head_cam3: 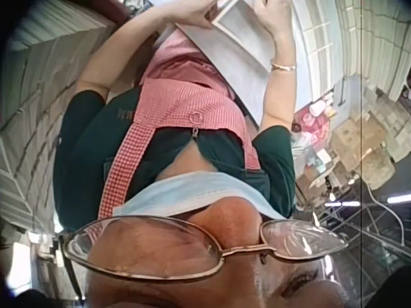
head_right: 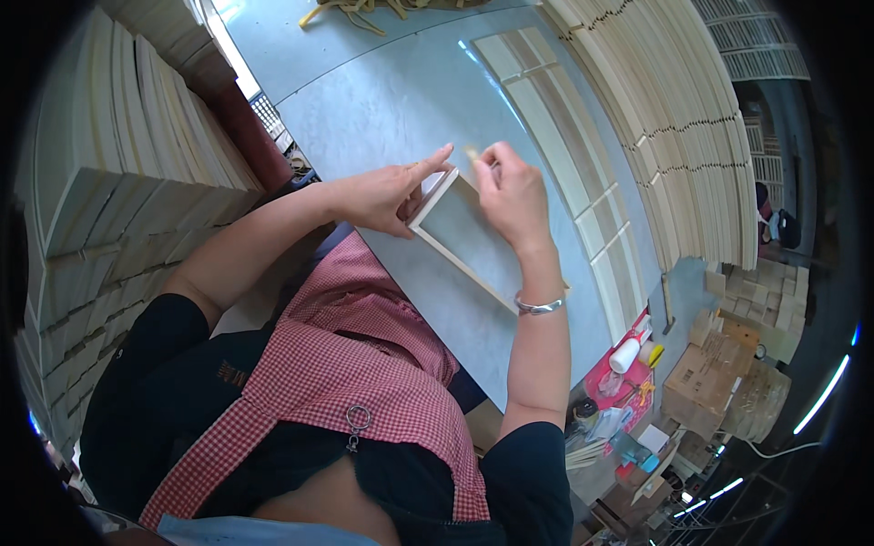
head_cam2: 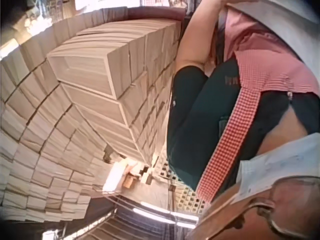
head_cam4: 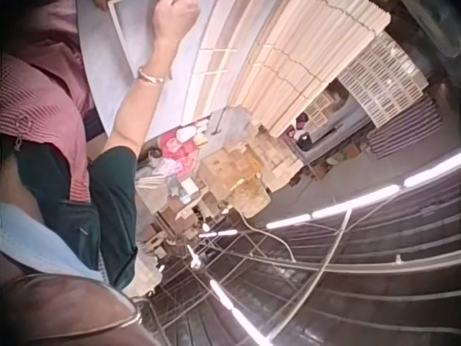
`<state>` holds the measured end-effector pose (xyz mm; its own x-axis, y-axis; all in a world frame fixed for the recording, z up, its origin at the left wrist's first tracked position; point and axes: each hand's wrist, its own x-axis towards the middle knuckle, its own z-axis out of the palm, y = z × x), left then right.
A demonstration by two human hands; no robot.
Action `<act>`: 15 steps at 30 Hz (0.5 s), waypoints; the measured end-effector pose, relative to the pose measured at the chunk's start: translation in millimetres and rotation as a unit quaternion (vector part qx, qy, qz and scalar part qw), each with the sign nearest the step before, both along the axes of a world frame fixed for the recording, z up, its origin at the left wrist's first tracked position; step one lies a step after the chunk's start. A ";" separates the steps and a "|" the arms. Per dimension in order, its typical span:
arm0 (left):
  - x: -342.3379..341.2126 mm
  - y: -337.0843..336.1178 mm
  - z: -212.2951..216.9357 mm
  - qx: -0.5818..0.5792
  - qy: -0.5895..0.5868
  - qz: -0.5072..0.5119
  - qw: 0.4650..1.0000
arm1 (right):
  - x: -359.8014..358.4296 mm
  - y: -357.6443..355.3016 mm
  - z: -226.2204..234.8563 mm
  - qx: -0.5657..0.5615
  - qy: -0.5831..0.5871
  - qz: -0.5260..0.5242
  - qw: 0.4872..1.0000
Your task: Assembling wooden boxes by gluing slats together and using a pneumatic nail gun.
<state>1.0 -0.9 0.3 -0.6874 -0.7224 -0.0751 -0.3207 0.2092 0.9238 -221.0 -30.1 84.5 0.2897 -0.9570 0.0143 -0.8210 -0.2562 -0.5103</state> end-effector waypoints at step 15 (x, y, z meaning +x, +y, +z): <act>0.0 -10.5 -19.3 -0.263 -0.074 0.041 0.961 | 28.0 69.1 13.3 0.028 0.031 0.076 0.996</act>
